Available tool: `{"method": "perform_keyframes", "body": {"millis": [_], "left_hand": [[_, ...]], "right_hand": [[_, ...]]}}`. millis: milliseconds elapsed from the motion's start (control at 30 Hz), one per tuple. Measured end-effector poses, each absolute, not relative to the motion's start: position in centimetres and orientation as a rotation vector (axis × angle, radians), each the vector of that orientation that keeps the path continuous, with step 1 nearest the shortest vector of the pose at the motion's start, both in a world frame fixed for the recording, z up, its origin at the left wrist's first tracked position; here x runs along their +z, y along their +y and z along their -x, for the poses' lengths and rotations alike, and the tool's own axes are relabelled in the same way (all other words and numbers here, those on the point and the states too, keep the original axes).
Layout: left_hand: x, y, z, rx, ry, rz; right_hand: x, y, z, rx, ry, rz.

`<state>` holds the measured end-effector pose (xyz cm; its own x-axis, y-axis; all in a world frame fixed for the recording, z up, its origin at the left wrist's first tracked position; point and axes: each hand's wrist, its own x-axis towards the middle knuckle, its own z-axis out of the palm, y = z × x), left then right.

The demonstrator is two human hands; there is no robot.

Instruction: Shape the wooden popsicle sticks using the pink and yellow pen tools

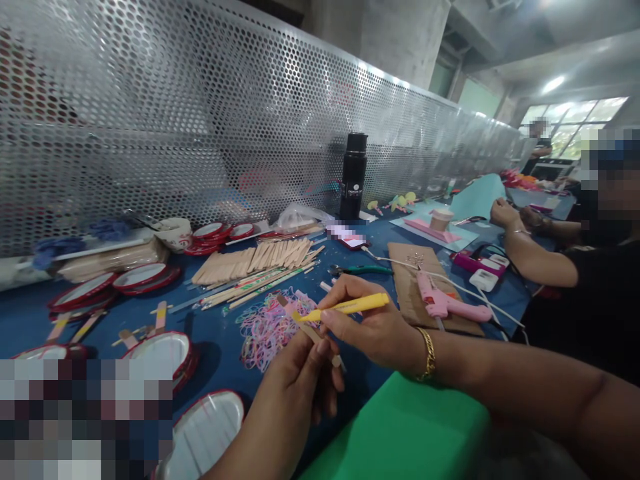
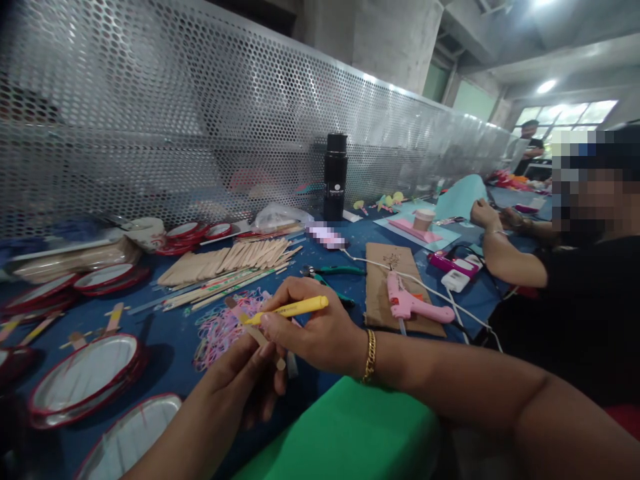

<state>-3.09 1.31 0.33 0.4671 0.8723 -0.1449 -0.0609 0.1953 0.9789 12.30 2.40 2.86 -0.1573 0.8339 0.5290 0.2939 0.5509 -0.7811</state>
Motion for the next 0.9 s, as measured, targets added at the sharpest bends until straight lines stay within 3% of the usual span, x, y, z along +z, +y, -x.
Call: {"method": "perform_keyframes", "body": {"millis": [900], "left_hand": [[1.34, 1.01, 3.11, 0.772, 0.919, -1.211]], "right_hand": [[2.97, 2.88, -12.32, 0.689, -1.66, 0.967]]}}
